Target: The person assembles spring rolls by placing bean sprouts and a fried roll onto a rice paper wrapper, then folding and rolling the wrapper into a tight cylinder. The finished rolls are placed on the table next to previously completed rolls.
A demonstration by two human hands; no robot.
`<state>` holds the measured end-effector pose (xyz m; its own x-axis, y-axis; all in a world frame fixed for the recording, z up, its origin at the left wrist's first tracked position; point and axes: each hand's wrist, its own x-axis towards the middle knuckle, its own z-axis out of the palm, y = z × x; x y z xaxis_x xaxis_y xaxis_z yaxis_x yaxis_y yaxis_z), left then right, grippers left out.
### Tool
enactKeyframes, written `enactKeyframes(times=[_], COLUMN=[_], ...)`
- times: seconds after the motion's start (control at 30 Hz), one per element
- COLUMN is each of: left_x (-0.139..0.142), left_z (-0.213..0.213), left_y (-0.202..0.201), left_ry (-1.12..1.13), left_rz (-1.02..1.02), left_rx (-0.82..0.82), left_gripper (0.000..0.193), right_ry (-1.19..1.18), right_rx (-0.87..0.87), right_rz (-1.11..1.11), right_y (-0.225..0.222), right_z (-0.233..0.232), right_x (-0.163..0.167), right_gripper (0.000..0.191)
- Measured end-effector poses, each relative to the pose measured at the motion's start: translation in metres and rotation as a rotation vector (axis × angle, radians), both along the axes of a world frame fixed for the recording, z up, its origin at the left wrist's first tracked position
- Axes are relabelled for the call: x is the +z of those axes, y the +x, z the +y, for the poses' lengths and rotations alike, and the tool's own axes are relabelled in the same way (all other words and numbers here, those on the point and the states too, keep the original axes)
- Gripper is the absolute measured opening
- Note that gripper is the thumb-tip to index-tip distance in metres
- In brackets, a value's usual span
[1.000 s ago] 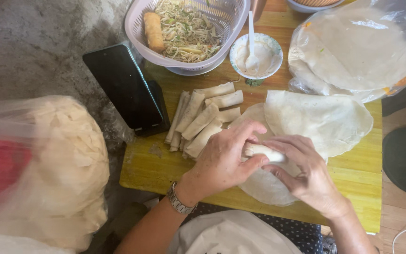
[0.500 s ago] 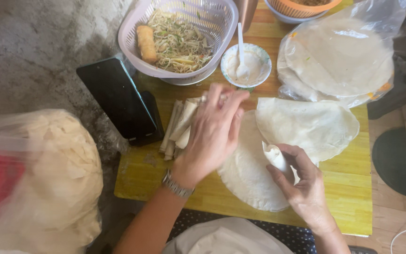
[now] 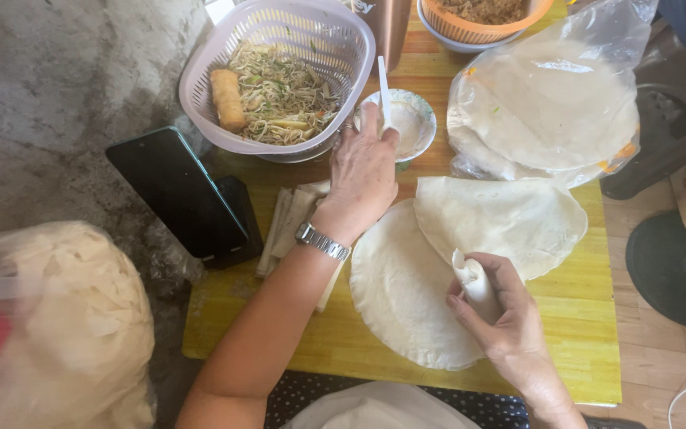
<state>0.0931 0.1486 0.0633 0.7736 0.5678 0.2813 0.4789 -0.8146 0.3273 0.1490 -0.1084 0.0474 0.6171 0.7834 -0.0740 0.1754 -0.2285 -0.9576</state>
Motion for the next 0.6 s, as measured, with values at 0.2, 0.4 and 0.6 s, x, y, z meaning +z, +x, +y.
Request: enactKeyframes(times=[0.2,0.4,0.6], left_x=[0.015,0.014,0.023], left_z=[-0.029,-0.089,-0.105], left_y=[-0.029,-0.064,-0.089], left_ry=[-0.001,-0.337,-0.239], left_rz=[-0.268,-0.523,-0.349], left_rx=[-0.050,-0.408,-0.407], left_gripper=[0.045,0.042,0.047], right_ry=[-0.080,-0.107,-0.167], right_rx=[-0.055,-0.040,-0.015], right_rz=[-0.141,0.004,0.088], right_y=[-0.001,0.006,0.008], right_z=[0.009,0.007,0.007], right_x=[-0.001,-0.012,-0.009], right_gripper=[0.043,0.044,0.043])
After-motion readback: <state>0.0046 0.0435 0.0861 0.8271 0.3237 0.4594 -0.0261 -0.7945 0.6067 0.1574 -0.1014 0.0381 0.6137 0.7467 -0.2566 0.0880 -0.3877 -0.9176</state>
